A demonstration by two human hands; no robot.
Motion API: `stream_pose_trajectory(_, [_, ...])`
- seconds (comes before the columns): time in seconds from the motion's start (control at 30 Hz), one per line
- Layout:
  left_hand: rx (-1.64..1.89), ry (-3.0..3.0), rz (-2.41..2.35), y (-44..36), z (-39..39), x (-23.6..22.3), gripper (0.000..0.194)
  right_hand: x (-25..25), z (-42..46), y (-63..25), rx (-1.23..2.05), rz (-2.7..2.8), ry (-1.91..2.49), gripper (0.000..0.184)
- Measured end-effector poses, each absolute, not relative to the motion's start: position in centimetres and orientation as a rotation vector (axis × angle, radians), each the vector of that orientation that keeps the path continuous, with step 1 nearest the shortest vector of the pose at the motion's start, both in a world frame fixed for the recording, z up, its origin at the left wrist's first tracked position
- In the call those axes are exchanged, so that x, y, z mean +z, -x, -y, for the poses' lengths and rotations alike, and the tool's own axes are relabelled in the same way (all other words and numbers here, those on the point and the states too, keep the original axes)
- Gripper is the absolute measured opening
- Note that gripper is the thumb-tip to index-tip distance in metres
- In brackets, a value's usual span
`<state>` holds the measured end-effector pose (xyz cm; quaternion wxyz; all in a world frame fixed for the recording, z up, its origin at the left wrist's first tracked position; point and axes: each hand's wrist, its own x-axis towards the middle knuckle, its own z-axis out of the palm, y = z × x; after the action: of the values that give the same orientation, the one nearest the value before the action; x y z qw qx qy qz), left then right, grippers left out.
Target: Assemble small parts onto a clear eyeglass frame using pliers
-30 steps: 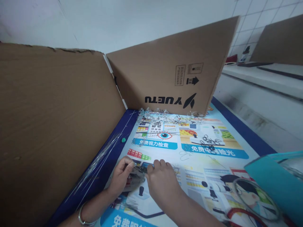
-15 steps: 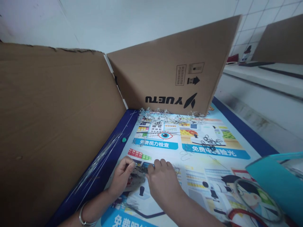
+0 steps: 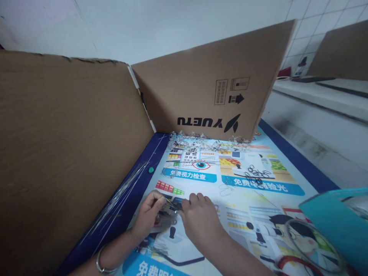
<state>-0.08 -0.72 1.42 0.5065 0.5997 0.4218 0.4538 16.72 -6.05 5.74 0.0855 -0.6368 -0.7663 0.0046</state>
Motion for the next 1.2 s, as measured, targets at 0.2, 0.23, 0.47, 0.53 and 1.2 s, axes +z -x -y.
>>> stream_pose_trajectory(0.2, [1.089,-1.271,-1.018,0.2,0.0,0.9,0.025,4.0,4.6,-18.2,0.494,2.084,1.827,0.015])
stream_pose_trajectory(0.23, [1.094,-1.255,-1.022,0.2,-0.1,0.8,0.026,3.6,4.3,-18.2,0.611,2.005,1.808,0.013])
stream_pose_trajectory(0.47, [1.123,-1.117,-1.000,0.1,0.0,0.6,0.026,2.1,4.1,-17.1,0.997,1.589,1.562,0.006])
stream_pose_trajectory(0.53, [1.117,-1.072,-0.989,0.0,0.3,0.7,0.026,2.0,4.3,-16.9,1.027,1.561,1.546,0.008])
stream_pose_trajectory(1.2, [1.032,-0.912,-0.990,-0.6,1.7,1.3,0.027,1.6,4.6,-16.2,1.138,1.403,1.416,0.007])
